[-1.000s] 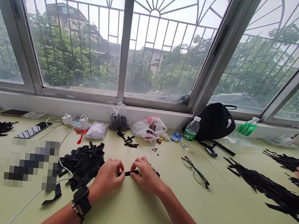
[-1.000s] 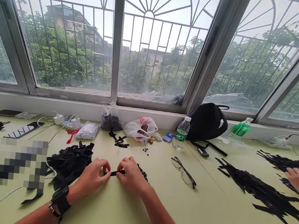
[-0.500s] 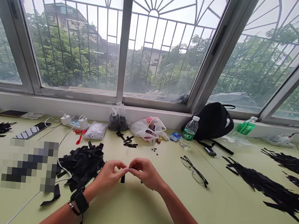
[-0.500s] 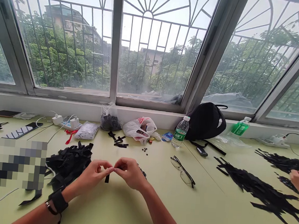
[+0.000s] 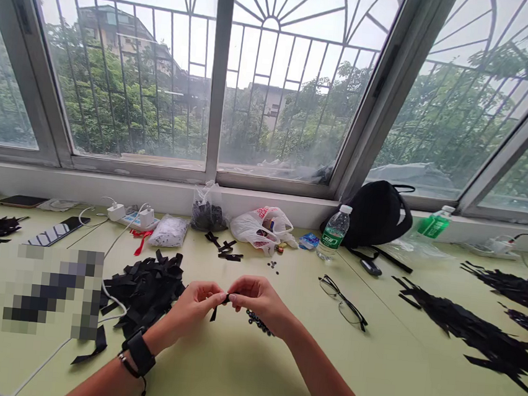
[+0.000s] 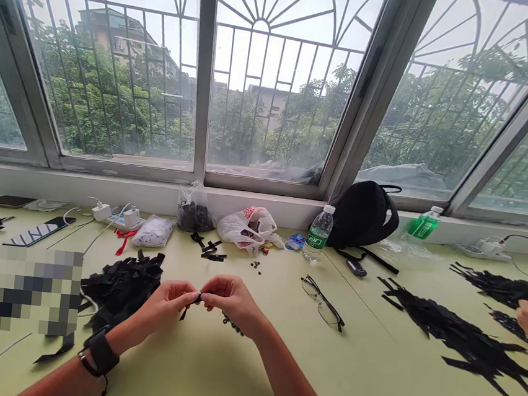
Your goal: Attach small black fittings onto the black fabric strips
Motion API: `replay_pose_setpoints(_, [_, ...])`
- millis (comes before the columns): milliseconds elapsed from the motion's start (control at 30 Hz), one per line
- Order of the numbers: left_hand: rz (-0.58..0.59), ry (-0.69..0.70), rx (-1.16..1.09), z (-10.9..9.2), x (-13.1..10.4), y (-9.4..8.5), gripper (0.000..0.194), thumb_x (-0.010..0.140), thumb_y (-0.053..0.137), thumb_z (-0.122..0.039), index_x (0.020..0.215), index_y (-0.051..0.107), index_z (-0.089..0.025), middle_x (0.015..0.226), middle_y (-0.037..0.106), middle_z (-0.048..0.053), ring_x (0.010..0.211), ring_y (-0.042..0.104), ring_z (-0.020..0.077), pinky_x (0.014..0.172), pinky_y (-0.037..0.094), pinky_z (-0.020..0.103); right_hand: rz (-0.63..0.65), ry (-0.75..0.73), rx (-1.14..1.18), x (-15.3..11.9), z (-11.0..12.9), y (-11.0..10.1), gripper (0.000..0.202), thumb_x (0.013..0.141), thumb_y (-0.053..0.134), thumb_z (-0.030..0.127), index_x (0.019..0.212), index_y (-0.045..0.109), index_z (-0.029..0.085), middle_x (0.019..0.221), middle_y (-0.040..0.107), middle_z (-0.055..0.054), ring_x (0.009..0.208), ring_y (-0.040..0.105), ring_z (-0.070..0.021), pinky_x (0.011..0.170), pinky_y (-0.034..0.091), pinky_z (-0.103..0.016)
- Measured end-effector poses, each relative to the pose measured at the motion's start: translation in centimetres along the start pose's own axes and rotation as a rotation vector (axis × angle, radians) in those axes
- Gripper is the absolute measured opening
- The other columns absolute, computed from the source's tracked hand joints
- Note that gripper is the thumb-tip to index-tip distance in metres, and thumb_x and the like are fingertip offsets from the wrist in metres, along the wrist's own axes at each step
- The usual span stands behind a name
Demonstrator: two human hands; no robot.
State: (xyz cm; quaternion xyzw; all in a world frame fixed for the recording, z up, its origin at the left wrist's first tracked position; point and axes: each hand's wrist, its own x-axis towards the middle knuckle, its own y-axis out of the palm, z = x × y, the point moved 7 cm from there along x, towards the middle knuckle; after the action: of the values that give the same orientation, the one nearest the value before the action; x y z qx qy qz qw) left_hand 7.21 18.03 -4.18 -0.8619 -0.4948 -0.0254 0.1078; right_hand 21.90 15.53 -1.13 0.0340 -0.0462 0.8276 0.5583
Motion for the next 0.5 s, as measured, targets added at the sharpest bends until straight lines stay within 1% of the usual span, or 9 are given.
replay_pose_setpoints(133, [-0.013, 0.003, -0.019, -0.4, -0.1, 0.0, 0.041, 0.089, 0.068, -0.055, 0.087, 0.074, -0.015, 0.074, 0.065, 0.002, 0.067, 0.052, 0.0134, 0.062, 0.038, 0.024, -0.015, -0.009, 0.025, 0.0, 0.1, 0.1, 0.032, 0.075, 0.084, 0.044, 0.089, 0.072, 0.018, 0.080, 0.067, -0.002, 0.072, 0.060, -0.0140, 0.069, 0.051, -0.028])
replay_pose_setpoints(233, [-0.009, -0.005, -0.031, -1.0, -0.4, 0.2, 0.041, 0.085, 0.074, -0.056, 0.087, 0.072, -0.015, 0.077, 0.068, 0.003, 0.069, 0.056, 0.0143, 0.063, 0.040, 0.025, -0.021, -0.004, 0.007, 0.1, -0.1, 0.3, 0.033, 0.074, 0.085, 0.045, 0.086, 0.071, 0.018, 0.078, 0.066, -0.001, 0.070, 0.059, -0.0136, 0.068, 0.050, -0.027])
replay_pose_setpoints(333, [0.033, 0.002, -0.103, -1.4, -0.5, 0.5, 0.041, 0.082, 0.078, -0.054, 0.091, 0.070, -0.015, 0.084, 0.073, 0.006, 0.076, 0.063, 0.0173, 0.066, 0.043, 0.026, -0.019, -0.005, 0.004, 0.1, -0.3, 0.4, 0.034, 0.073, 0.085, 0.046, 0.086, 0.069, 0.019, 0.077, 0.065, -0.001, 0.070, 0.059, -0.0135, 0.067, 0.050, -0.027])
replay_pose_setpoints(400, [0.062, 0.008, -0.156, -1.4, -0.5, 0.7, 0.041, 0.083, 0.078, -0.053, 0.096, 0.070, -0.016, 0.089, 0.076, 0.008, 0.082, 0.067, 0.0196, 0.071, 0.046, 0.028, -0.019, -0.007, 0.006, 0.2, -0.4, 0.2, 0.034, 0.073, 0.085, 0.045, 0.086, 0.068, 0.019, 0.077, 0.065, -0.001, 0.070, 0.058, -0.0135, 0.067, 0.050, -0.027])
replay_pose_setpoints(500, [0.109, 0.011, -0.173, -1.4, -0.6, 1.0, 0.040, 0.085, 0.077, -0.052, 0.102, 0.070, -0.016, 0.092, 0.077, 0.009, 0.083, 0.067, 0.0189, 0.071, 0.046, 0.027, -0.030, -0.014, 0.004, 0.3, -0.7, -0.1, 0.034, 0.072, 0.085, 0.043, 0.087, 0.067, 0.019, 0.077, 0.065, 0.000, 0.070, 0.058, -0.0132, 0.066, 0.048, -0.026])
